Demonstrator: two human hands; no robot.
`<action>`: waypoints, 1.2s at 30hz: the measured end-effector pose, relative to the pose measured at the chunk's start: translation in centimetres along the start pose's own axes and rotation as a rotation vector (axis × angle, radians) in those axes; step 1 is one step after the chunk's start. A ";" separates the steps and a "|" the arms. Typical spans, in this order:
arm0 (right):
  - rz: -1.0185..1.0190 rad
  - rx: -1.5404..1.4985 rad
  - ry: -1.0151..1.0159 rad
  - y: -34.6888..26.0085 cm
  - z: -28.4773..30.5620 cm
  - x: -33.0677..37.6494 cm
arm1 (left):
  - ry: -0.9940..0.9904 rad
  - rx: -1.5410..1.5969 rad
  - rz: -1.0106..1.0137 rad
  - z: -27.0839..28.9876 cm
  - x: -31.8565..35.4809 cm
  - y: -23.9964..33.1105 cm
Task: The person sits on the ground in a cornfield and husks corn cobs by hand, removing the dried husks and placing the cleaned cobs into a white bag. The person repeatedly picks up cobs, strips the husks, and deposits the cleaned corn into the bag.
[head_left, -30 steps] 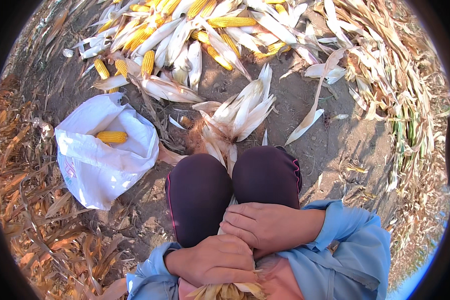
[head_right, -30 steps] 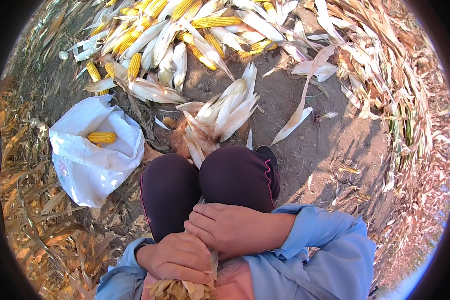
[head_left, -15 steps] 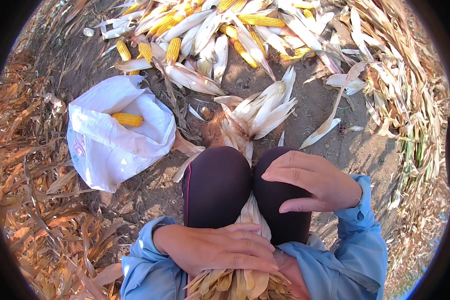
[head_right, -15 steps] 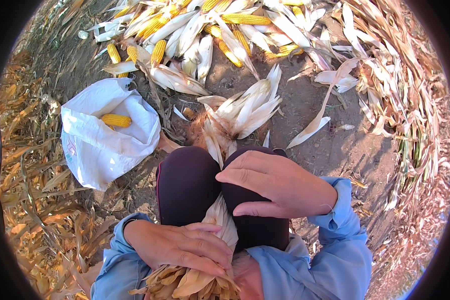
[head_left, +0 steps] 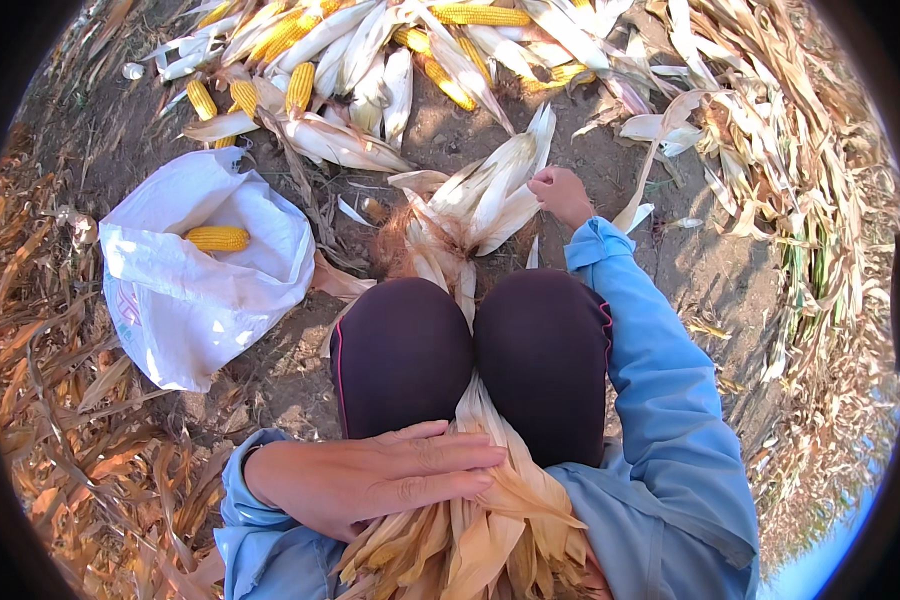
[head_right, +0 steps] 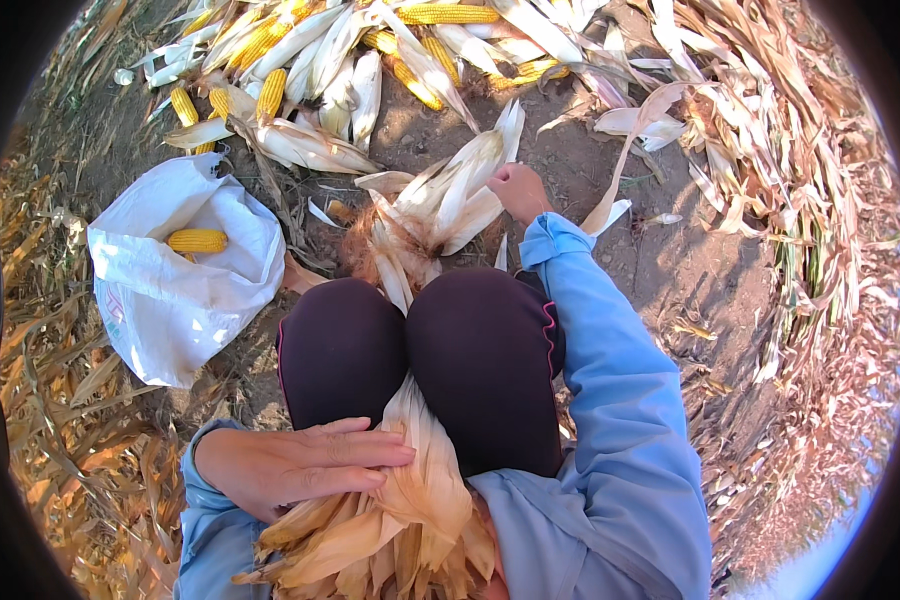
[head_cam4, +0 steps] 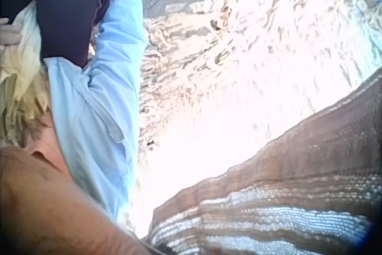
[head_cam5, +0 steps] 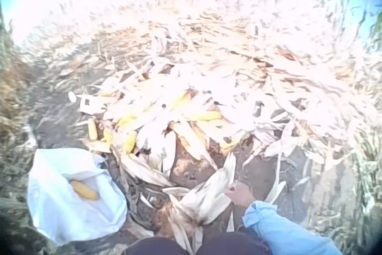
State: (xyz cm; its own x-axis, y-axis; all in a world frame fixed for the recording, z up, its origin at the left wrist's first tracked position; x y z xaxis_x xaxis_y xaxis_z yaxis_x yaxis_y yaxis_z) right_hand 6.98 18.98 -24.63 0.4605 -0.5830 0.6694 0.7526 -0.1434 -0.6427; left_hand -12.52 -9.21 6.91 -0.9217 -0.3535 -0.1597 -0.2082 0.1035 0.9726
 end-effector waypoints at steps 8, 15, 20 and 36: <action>0.548 0.464 0.159 -2.2 -5.5 1.4 | 0.436 0.210 -0.216 5.3 9.1 -3.9; 0.200 0.766 -0.114 3.1 -6.6 0.0 | 1.188 0.338 0.066 9.7 11.7 -12.4; 0.125 0.323 0.054 5.1 0.1 2.0 | 1.172 0.389 0.185 9.9 11.0 -15.3; -0.130 -0.661 0.641 17.8 8.1 13.9 | 1.003 0.213 0.478 12.6 10.1 -25.5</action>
State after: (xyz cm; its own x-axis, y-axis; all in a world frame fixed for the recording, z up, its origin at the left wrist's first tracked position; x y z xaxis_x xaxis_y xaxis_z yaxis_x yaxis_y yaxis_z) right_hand 30.53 14.81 -23.77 -0.1049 -0.8328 0.5436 0.2684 -0.5500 -0.7908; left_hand -20.64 -3.72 -21.68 -0.2627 -0.8117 0.5217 -0.0451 0.5504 0.8337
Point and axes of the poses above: each hand's wrist, its own x-axis away from the middle knuckle, its own z-axis out of the back of the hand, y = z × x, the point moved 6 cm from there along -x, towards the middle knuckle, and after that the axes turned 14 degrees about -y, right-handed, at the moved point
